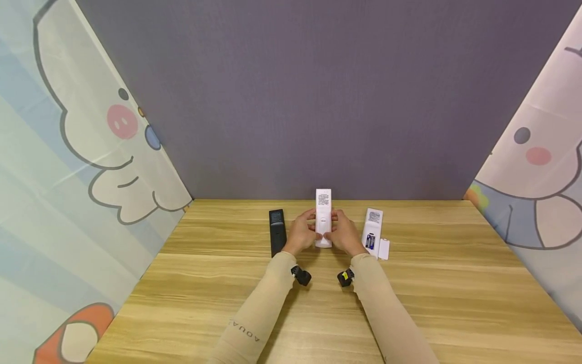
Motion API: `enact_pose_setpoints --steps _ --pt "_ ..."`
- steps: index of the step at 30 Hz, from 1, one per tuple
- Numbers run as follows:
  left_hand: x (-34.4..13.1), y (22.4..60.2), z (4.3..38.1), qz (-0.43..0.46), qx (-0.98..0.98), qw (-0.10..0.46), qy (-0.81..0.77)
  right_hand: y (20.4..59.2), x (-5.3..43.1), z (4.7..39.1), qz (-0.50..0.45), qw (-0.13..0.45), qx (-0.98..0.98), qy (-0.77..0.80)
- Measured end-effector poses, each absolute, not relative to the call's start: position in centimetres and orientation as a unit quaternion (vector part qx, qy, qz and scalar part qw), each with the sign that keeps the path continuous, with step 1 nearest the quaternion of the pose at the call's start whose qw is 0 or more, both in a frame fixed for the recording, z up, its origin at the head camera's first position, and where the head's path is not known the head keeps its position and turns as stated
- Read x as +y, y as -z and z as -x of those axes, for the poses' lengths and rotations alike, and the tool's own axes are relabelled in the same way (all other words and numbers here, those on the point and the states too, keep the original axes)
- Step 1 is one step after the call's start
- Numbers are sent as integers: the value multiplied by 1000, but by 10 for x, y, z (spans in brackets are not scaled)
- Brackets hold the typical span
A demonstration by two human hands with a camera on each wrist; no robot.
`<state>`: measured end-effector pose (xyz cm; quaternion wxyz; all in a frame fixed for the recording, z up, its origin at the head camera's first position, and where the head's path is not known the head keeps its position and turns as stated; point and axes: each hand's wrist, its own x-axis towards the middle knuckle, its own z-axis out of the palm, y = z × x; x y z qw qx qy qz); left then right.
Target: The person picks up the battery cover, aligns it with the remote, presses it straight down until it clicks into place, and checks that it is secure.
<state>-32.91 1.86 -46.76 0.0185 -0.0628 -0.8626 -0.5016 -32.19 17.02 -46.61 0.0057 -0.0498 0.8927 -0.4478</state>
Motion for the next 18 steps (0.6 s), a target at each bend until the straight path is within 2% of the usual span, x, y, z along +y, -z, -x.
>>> enact_pose_setpoints --steps 18 --pt "19 473 329 63 -878 16 475 471 171 323 57 1 913 404"
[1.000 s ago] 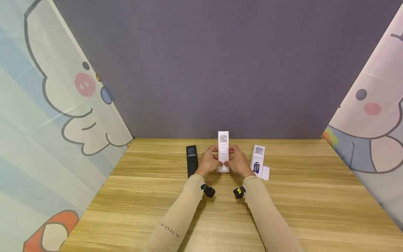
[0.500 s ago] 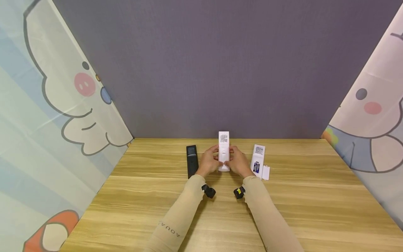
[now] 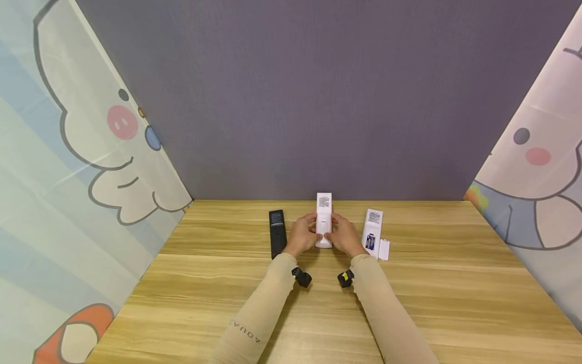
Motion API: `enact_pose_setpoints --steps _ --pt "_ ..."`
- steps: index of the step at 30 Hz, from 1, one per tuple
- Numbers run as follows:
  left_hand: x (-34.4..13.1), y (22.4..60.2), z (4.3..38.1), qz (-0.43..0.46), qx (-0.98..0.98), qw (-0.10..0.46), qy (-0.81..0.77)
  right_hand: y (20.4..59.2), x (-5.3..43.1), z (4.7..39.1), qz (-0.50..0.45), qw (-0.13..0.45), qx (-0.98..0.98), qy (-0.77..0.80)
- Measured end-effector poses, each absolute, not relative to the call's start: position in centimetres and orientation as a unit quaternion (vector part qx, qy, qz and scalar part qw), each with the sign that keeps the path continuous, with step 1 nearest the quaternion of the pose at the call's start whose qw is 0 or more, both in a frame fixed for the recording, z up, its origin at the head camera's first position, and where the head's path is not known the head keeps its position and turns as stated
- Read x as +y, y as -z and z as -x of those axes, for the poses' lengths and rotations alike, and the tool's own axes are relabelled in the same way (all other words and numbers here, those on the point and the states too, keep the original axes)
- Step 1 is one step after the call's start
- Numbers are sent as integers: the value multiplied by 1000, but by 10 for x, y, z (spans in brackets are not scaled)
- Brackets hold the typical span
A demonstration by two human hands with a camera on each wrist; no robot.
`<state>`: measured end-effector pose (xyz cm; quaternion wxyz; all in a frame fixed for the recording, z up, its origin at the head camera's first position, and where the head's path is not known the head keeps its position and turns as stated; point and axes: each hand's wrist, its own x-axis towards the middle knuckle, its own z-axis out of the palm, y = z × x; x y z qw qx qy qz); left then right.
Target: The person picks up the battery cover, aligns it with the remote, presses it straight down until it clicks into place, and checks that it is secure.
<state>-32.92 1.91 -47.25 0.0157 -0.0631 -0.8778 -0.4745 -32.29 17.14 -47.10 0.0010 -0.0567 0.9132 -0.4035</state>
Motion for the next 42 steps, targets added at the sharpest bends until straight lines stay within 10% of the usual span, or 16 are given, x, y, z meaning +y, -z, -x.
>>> enact_pose_setpoints --steps 42 --pt "19 480 331 62 -896 -35 439 474 170 321 50 45 929 363"
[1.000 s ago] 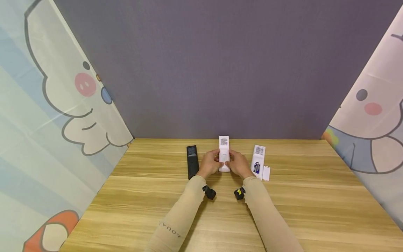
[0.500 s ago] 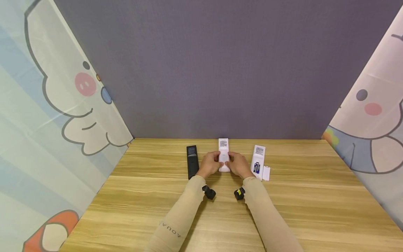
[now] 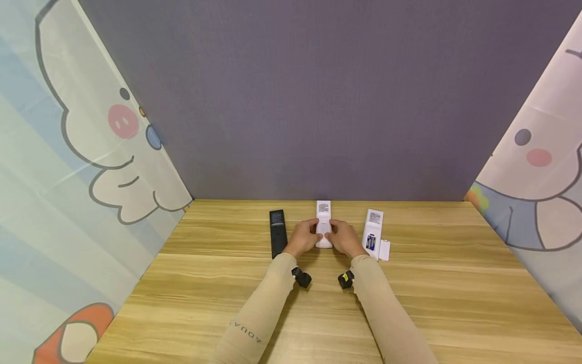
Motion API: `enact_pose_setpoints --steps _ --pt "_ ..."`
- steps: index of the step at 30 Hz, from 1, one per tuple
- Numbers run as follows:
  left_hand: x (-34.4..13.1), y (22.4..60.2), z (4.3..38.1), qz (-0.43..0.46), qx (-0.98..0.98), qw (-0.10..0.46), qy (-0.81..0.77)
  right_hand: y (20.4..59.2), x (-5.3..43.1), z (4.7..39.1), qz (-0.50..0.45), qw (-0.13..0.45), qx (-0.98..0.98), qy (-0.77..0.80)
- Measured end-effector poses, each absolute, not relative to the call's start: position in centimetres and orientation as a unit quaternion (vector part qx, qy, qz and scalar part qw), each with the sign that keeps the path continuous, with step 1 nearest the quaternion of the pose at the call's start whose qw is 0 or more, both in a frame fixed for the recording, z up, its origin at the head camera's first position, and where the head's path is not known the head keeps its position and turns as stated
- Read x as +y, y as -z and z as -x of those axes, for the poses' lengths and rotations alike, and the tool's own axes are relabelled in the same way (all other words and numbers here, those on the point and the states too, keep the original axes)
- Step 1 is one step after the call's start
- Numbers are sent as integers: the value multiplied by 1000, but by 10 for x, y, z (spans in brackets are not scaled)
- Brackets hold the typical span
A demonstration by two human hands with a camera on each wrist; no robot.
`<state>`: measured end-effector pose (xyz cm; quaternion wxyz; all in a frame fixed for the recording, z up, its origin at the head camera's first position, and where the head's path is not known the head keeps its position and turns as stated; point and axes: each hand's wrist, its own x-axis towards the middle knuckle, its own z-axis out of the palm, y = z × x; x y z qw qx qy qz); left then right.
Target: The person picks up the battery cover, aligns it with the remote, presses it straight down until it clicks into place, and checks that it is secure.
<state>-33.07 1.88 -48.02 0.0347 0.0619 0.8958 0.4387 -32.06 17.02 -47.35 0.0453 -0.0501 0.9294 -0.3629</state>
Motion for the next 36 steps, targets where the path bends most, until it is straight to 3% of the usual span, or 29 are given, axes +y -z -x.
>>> enact_pose_setpoints --steps 36 --pt "19 476 327 -96 917 55 -382 476 172 322 66 54 927 364"
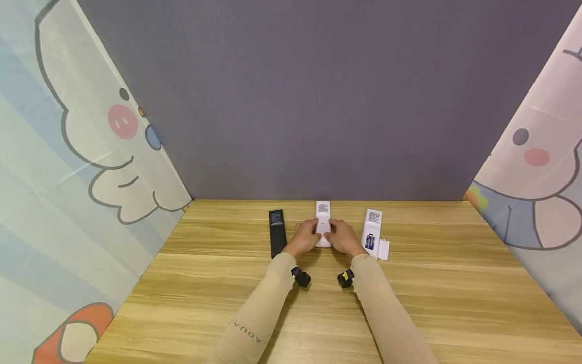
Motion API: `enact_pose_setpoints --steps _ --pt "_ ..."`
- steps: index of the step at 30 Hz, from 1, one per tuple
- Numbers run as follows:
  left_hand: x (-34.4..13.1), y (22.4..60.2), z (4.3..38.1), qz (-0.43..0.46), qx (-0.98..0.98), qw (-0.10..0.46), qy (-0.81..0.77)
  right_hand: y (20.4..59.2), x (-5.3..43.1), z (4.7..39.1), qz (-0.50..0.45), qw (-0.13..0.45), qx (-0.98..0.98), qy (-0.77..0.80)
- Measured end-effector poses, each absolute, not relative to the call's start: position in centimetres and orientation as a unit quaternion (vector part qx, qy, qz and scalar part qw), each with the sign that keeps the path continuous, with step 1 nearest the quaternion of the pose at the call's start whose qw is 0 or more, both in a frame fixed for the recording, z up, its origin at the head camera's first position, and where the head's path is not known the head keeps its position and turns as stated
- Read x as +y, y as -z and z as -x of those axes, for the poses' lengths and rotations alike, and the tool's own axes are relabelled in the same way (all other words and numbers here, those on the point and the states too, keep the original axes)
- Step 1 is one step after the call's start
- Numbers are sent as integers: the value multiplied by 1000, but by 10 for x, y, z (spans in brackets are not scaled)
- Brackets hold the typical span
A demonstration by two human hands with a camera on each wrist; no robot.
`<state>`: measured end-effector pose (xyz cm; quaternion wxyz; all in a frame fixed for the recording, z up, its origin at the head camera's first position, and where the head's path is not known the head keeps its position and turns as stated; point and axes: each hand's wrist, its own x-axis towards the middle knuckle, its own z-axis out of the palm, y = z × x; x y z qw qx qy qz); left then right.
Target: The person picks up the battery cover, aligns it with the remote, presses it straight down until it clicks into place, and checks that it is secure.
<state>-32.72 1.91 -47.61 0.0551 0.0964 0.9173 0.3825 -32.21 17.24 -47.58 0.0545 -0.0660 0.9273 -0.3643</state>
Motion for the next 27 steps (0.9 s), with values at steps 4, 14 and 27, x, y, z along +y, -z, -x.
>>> enact_pose_setpoints --steps 4,14,27 --pt "20 475 326 -93 918 57 -382 476 173 322 63 57 925 370" --pt "21 472 323 -89 921 55 -375 477 174 321 63 65 917 388" --pt "24 468 326 -72 892 -49 -444 452 185 316 65 66 900 425"
